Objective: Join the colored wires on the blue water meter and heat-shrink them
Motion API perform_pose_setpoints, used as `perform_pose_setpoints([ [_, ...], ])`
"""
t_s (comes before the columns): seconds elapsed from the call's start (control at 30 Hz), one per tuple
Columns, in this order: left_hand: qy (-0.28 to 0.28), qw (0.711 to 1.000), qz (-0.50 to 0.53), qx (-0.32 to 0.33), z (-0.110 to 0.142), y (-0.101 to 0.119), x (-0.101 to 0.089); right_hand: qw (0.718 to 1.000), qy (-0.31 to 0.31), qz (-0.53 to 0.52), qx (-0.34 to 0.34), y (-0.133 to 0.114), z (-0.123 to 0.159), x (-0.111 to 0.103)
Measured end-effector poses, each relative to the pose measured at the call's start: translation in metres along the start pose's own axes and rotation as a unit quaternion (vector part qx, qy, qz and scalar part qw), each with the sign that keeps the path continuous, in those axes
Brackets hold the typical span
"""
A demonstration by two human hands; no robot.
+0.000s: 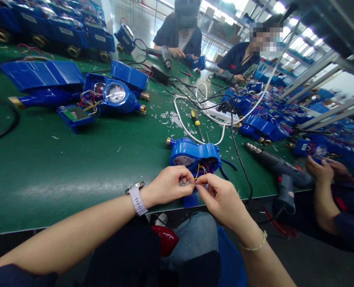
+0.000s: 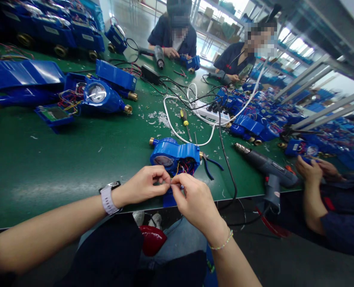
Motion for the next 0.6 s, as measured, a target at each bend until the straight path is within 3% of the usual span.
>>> perform_pose_setpoints([
  [0.6, -0.023, 0.999, -0.035, 0.004, -0.003, -0.002, -0.001, 0.996, 0.004, -0.065, 0.068, 0.013, -0.004, -0.003],
])
Point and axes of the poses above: each hand's wrist, its own z-axis away from the middle knuckle, its own x-axis out of the palm, y = z × x, the point moved 3 cm from there along -z, towards the middle knuckle, and after that the axes turned 9 degrees about -x, right-handed, at the moved point
